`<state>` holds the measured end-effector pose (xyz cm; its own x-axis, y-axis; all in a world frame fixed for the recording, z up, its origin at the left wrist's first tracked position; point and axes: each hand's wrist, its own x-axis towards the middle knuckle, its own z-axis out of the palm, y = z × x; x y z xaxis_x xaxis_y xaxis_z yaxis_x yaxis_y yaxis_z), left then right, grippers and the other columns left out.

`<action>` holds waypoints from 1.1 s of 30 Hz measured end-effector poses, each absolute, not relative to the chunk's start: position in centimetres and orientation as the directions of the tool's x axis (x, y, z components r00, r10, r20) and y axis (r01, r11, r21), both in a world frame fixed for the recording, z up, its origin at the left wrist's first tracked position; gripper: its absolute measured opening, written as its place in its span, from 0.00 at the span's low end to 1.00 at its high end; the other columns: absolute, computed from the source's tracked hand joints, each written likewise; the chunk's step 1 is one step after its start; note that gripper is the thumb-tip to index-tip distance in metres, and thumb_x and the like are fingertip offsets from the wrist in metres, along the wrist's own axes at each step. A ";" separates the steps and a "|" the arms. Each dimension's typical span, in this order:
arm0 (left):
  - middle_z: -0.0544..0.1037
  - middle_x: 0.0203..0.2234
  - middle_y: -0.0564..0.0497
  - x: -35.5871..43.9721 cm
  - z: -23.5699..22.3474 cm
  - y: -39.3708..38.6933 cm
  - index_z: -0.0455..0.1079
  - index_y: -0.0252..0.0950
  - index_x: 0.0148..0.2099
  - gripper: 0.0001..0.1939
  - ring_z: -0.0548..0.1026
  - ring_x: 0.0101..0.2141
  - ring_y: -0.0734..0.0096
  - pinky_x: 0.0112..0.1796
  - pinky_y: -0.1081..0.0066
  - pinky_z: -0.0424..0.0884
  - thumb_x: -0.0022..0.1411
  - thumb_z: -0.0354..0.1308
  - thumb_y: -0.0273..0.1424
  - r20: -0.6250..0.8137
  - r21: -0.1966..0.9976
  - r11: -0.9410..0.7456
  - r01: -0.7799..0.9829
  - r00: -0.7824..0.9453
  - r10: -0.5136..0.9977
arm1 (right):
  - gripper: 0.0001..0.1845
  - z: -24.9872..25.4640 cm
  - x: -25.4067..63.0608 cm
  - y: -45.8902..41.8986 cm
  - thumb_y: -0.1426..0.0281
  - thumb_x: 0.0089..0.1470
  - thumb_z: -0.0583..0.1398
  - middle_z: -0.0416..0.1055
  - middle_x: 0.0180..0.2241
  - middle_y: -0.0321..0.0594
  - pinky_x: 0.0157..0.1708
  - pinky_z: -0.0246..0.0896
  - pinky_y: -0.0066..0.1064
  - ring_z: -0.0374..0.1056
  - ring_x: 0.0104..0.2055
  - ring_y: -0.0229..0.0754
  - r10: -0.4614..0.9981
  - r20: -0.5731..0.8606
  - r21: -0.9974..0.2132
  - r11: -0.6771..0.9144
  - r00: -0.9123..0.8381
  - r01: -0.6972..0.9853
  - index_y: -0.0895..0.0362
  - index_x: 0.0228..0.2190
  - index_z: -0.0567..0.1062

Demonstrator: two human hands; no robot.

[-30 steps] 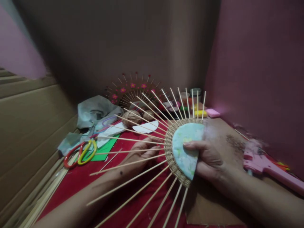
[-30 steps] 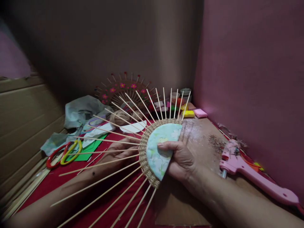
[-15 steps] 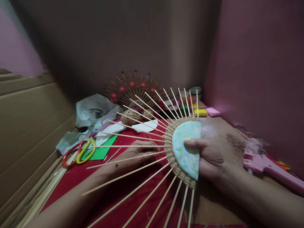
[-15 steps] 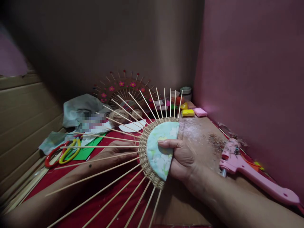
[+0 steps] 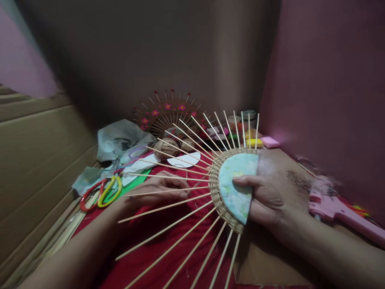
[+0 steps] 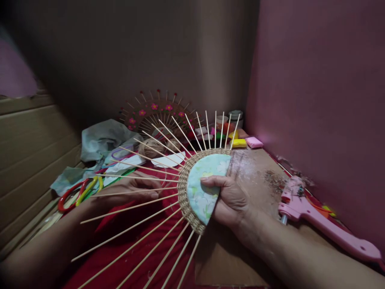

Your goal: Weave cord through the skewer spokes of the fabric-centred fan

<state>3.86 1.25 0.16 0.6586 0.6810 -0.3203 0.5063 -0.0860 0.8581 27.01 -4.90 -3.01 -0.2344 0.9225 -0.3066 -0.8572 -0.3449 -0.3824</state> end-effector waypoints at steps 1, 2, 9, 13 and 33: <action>0.74 0.30 0.51 3.6 0.6 1.8 0.71 0.36 0.37 0.12 0.72 0.31 0.68 0.32 0.71 0.66 0.55 0.57 0.39 -0.310 0.843 -0.133 0.520 0.674 0.670 | 0.16 -3.0 27.0 -5.0 0.86 0.43 0.52 0.75 0.24 0.43 0.45 0.63 0.46 0.72 0.29 0.44 0.924 -0.302 -0.381 -0.344 -0.237 -0.858 0.63 0.34 0.72; 0.74 0.28 0.51 3.4 0.9 2.3 0.72 0.35 0.34 0.11 0.71 0.30 0.69 0.32 0.72 0.65 0.54 0.58 0.38 -0.278 0.828 -0.211 0.519 0.708 0.649 | 0.16 -2.9 27.0 -5.1 0.86 0.43 0.52 0.75 0.24 0.43 0.45 0.63 0.45 0.72 0.29 0.43 0.925 -0.296 -0.379 -0.342 -0.237 -0.860 0.63 0.33 0.72; 0.75 0.27 0.48 1.3 0.9 4.8 0.75 0.34 0.28 0.05 0.70 0.34 0.65 0.41 0.65 0.64 0.50 0.62 0.31 0.024 0.859 -0.412 0.306 0.778 0.628 | 0.16 -2.9 27.0 -5.1 0.86 0.42 0.53 0.75 0.24 0.42 0.43 0.64 0.42 0.72 0.31 0.43 0.931 -0.305 -0.424 -0.319 -0.198 -0.848 0.62 0.33 0.72; 0.76 0.25 0.48 -0.3 0.6 5.5 0.75 0.34 0.25 0.03 0.72 0.35 0.63 0.43 0.62 0.65 0.46 0.64 0.29 0.053 0.938 -0.267 0.224 0.666 0.744 | 0.14 -3.2 27.1 -5.0 0.84 0.39 0.55 0.74 0.24 0.40 0.43 0.64 0.41 0.71 0.32 0.44 0.934 -0.298 -0.441 -0.316 -0.195 -0.840 0.61 0.30 0.73; 0.70 0.19 0.52 -1.9 1.8 6.4 0.72 0.32 0.27 0.08 0.64 0.21 0.79 0.22 0.79 0.60 0.45 0.64 0.32 -0.046 0.848 -0.206 0.489 0.455 0.889 | 0.17 -2.7 27.0 -4.8 0.86 0.36 0.57 0.74 0.25 0.42 0.37 0.68 0.41 0.70 0.26 0.42 0.931 -0.361 -0.459 -0.232 -0.059 -0.858 0.61 0.31 0.74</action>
